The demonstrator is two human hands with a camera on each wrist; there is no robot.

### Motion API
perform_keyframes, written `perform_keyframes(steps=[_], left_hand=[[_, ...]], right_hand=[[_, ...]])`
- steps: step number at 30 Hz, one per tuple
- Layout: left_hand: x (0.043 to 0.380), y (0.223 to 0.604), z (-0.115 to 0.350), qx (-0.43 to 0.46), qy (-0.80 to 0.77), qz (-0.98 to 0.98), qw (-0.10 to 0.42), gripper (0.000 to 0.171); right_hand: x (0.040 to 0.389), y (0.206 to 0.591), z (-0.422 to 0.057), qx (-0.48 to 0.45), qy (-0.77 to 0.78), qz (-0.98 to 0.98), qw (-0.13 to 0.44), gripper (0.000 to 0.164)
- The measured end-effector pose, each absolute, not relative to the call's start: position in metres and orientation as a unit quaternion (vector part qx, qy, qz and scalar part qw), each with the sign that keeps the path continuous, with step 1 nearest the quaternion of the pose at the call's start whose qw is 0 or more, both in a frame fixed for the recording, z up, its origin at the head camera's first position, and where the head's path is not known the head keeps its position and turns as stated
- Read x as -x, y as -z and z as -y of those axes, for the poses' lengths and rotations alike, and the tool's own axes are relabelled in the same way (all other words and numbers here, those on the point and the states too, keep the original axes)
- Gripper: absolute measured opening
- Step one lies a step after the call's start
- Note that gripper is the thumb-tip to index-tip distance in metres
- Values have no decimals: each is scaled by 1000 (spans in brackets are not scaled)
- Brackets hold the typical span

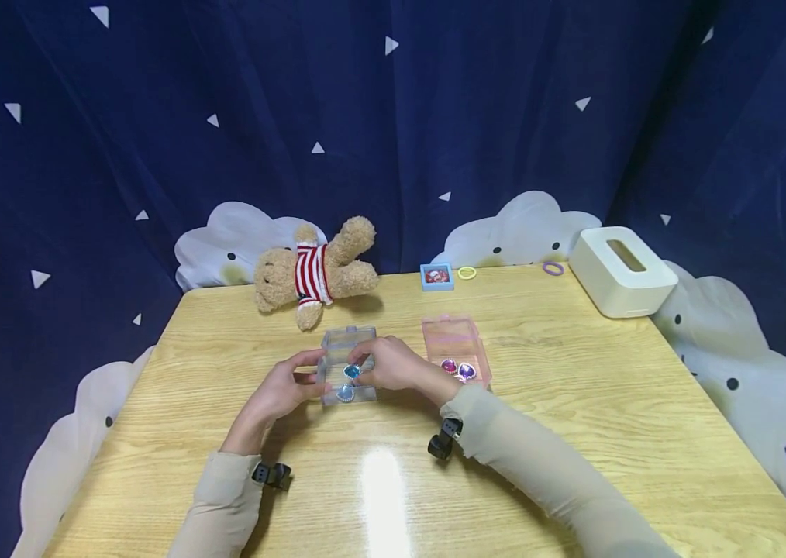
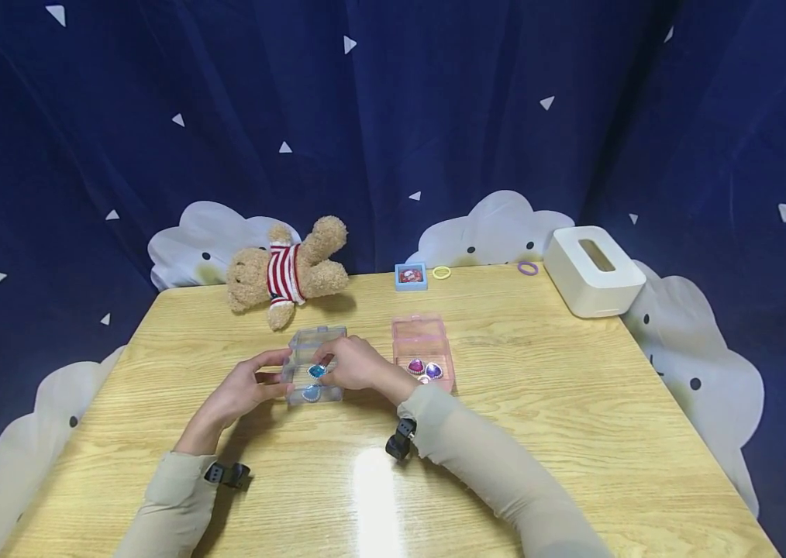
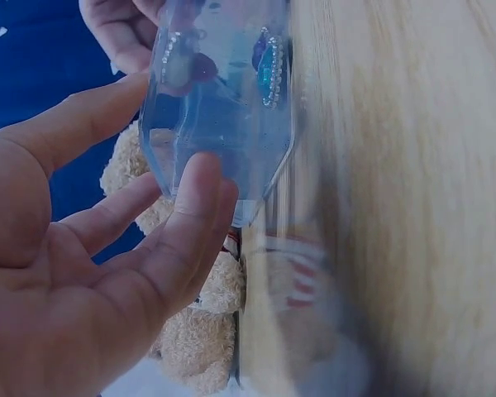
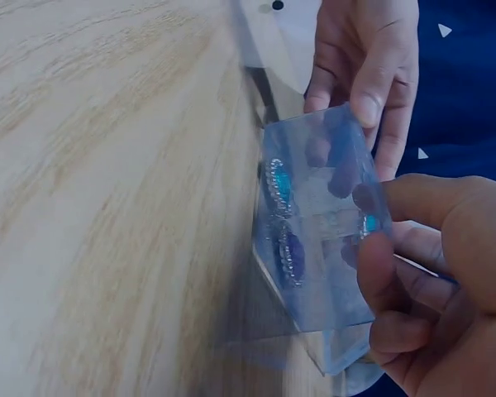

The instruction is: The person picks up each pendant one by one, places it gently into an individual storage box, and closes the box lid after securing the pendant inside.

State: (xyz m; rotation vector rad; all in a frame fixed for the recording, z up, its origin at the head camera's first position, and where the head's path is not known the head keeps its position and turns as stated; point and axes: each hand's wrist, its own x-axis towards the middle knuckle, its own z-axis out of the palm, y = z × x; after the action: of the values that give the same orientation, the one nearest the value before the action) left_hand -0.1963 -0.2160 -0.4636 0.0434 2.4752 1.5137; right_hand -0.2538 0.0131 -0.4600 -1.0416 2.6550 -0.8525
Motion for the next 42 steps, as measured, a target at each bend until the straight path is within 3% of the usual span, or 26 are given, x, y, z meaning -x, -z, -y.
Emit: perform_keyframes(steps=[28,42], left_hand=[[195,461,216,-15,-509,-851,124,66],[195,463,217,-18,-517,-848,116,68]], right_hand=[[257,469,1,306,204,-928,61,33],[255,463,-8,306,245,-918,67,30]])
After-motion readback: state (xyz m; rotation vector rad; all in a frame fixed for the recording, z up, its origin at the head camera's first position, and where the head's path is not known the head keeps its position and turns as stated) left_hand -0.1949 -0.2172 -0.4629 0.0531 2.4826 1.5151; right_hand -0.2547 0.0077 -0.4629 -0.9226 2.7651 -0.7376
